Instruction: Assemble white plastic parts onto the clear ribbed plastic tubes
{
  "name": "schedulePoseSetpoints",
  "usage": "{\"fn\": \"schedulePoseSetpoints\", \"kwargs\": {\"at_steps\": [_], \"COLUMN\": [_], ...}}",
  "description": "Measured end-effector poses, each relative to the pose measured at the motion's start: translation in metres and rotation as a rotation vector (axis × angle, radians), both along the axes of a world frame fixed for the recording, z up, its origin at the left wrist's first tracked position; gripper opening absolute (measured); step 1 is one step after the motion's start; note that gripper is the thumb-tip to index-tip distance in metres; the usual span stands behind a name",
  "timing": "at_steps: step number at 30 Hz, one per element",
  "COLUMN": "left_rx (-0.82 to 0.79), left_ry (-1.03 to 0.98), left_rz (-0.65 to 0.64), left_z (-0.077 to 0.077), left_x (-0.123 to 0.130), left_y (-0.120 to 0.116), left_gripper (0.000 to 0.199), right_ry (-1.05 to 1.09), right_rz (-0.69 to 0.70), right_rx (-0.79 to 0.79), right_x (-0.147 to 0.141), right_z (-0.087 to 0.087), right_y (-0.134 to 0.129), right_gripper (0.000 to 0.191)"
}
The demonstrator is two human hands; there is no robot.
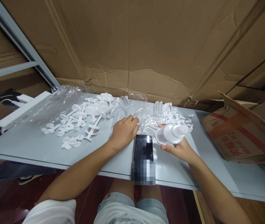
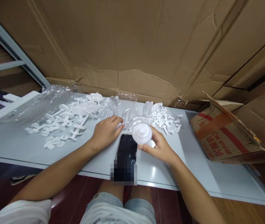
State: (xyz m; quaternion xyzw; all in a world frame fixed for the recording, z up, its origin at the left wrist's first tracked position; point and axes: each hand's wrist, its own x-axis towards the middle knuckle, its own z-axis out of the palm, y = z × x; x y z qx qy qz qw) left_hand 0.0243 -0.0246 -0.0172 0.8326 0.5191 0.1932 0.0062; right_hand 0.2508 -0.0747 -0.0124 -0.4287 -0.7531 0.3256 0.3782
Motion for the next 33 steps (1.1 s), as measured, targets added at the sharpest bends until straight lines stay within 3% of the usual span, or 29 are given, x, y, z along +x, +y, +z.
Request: {"fn": "schedulePoseSetpoints", "kwargs": {"at_steps": [8,12,16,24,33], "left_rx": [0.176,0.312,0.439,0.505,0.568], "left_ry": [0.152,0.147,0.060,0.040,0.105], "left_rz": [-0.072,-0.073,-0.091,-0.039,-0.205], "left_z": [-0.007,-0.007,-0.006,-0.005,-0.005], "left_x": [-0.002,-0.002,-0.002,-0.004,-0.008], "left_y": [0.009,0.010,0.009,0.011,0.011], "left_gripper": [0.025,0.021,0.016,0.016,0.025], "right_ry": [0.016,0.072,-0.008,0.027,0.166], "right_rz": [-0.040,0.055,0.131,0.113,0.033], "right_rx": [-0.015,-0.023,0.000,-0.013,-0.106], "right_x": [0.002,0.006,0.006,0.002,0.002], "right_z": [-0.006,-0.008,-0.007,-0.002,-0.006], "right_y": [0.000,0.000,0.000,0.000,0.001], "right_gripper": [0.052,0.059,0.059,0.050,0.055]}}
